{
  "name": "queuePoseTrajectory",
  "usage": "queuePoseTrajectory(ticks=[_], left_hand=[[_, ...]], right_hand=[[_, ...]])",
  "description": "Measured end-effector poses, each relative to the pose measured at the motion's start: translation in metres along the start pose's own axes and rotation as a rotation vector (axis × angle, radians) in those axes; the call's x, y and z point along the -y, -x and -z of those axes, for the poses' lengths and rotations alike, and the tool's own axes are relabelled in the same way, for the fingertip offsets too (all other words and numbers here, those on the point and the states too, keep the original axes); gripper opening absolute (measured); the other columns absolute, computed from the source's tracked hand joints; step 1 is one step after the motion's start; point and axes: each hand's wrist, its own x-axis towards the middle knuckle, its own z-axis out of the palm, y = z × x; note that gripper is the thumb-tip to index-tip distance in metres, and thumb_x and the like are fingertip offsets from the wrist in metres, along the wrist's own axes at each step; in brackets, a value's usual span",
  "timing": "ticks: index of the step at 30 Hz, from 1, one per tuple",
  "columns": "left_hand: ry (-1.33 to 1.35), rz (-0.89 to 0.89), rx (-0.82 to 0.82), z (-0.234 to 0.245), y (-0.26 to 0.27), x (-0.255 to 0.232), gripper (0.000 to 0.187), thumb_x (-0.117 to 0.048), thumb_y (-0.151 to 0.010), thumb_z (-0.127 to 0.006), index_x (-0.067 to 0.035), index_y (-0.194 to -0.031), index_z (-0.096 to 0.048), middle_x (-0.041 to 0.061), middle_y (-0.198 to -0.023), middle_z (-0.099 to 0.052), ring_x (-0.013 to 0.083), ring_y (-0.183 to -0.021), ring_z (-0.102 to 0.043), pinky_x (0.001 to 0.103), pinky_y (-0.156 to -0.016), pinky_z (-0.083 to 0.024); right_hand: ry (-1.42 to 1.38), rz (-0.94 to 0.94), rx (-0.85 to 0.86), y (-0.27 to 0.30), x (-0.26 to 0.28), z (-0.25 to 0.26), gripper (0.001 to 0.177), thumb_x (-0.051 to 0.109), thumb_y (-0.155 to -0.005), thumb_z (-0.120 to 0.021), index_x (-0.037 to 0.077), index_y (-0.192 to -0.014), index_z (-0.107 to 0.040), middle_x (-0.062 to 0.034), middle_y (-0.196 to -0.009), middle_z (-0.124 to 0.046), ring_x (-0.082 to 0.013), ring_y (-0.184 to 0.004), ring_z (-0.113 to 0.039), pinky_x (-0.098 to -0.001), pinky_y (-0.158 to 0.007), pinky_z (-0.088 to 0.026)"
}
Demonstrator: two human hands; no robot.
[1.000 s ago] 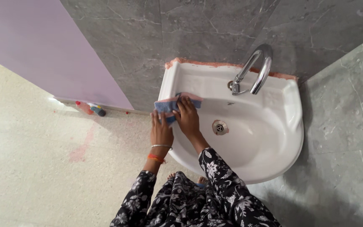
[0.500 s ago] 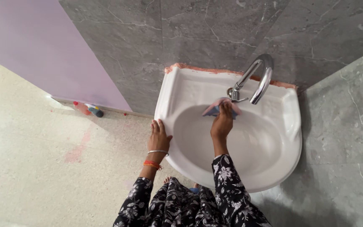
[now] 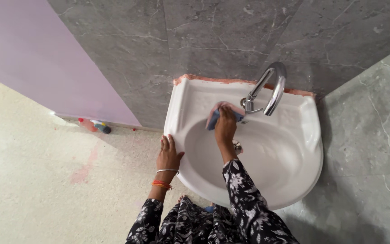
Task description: The person wipes the interior and rim of a white wall-mounted sink using a blue cloth. They repeatedly rub the basin, faucet, and edges, occasionally rinsing the cloth under the running tap.
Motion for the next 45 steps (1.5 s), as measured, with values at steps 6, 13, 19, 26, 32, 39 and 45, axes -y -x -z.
queuePoseTrajectory(ticks=[6,13,19,26,32,39,45], left_hand=[[-0.03,0.01,0.007,0.009,0.001,-0.006,0.098,-0.039,-0.085,-0.077,0.002,-0.156,-0.023,0.031,-0.159,-0.028,0.0396,-0.147,-0.035,0.041,-0.101,-0.053],[-0.167,0.023,0.034,0.015,0.002,-0.012,0.1,-0.045,-0.083,-0.077,0.0,-0.155,-0.025,0.028,-0.158,-0.033,0.0371,-0.142,-0.044,0.043,-0.109,-0.047],[-0.192,0.047,0.062,0.013,-0.002,-0.014,0.099,-0.044,-0.084,-0.077,0.001,-0.155,-0.024,0.028,-0.158,-0.033,0.037,-0.142,-0.044,0.045,-0.112,-0.043],[-0.082,0.015,0.049,0.015,-0.001,-0.015,0.102,-0.037,-0.084,-0.081,0.006,-0.154,-0.021,0.035,-0.157,-0.025,0.0444,-0.147,-0.03,0.047,-0.118,-0.034],[0.141,-0.215,-0.177,0.019,-0.054,-0.022,0.102,-0.022,-0.079,-0.085,0.0,-0.158,-0.023,0.033,-0.161,-0.017,0.0455,-0.149,-0.022,0.048,-0.119,-0.033],[0.257,-0.151,-0.038,0.01,-0.132,-0.019,0.099,-0.007,-0.078,-0.08,-0.01,-0.16,-0.023,0.023,-0.161,-0.037,0.0472,-0.115,-0.062,0.05,-0.095,-0.054],[0.308,-0.24,-0.045,0.006,-0.146,-0.002,0.101,-0.005,-0.075,-0.081,-0.014,-0.159,-0.026,0.025,-0.152,-0.046,0.0491,-0.112,-0.062,0.05,-0.094,-0.054]], right_hand=[[-0.12,0.004,0.132,-0.03,0.016,-0.037,0.035,-0.009,-0.086,-0.057,-0.001,-0.117,-0.071,-0.0196,-0.127,-0.07,-0.0343,-0.127,-0.062,-0.0412,-0.111,-0.047],[-0.079,0.064,0.218,-0.019,-0.018,-0.029,0.04,-0.007,-0.09,-0.053,0.0,-0.126,-0.07,-0.0196,-0.135,-0.066,-0.0331,-0.132,-0.059,-0.0404,-0.113,-0.044],[-0.032,0.1,0.226,-0.042,0.0,-0.058,0.039,0.0,-0.094,-0.052,-0.004,-0.13,-0.065,-0.0221,-0.141,-0.062,-0.036,-0.137,-0.054,-0.0418,-0.116,-0.042],[0.038,0.139,0.167,-0.028,-0.005,-0.002,0.047,0.02,-0.096,-0.06,-0.004,-0.136,-0.062,-0.0246,-0.142,-0.058,-0.0411,-0.135,-0.049,-0.0495,-0.114,-0.037],[-0.023,0.127,0.183,-0.035,0.011,-0.021,0.047,0.024,-0.099,-0.061,-0.007,-0.135,-0.058,-0.0276,-0.143,-0.053,-0.0439,-0.138,-0.046,-0.0528,-0.117,-0.034],[-0.105,0.116,0.141,-0.039,0.02,-0.048,0.039,0.012,-0.097,-0.056,-0.004,-0.132,-0.062,-0.0244,-0.137,-0.061,-0.0432,-0.132,-0.053,-0.0515,-0.112,-0.039],[-0.246,0.18,0.064,-0.039,0.049,-0.082,0.045,0.002,-0.092,-0.057,-0.002,-0.137,-0.054,-0.0241,-0.133,-0.063,-0.0427,-0.123,-0.06,-0.0502,-0.105,-0.047]])
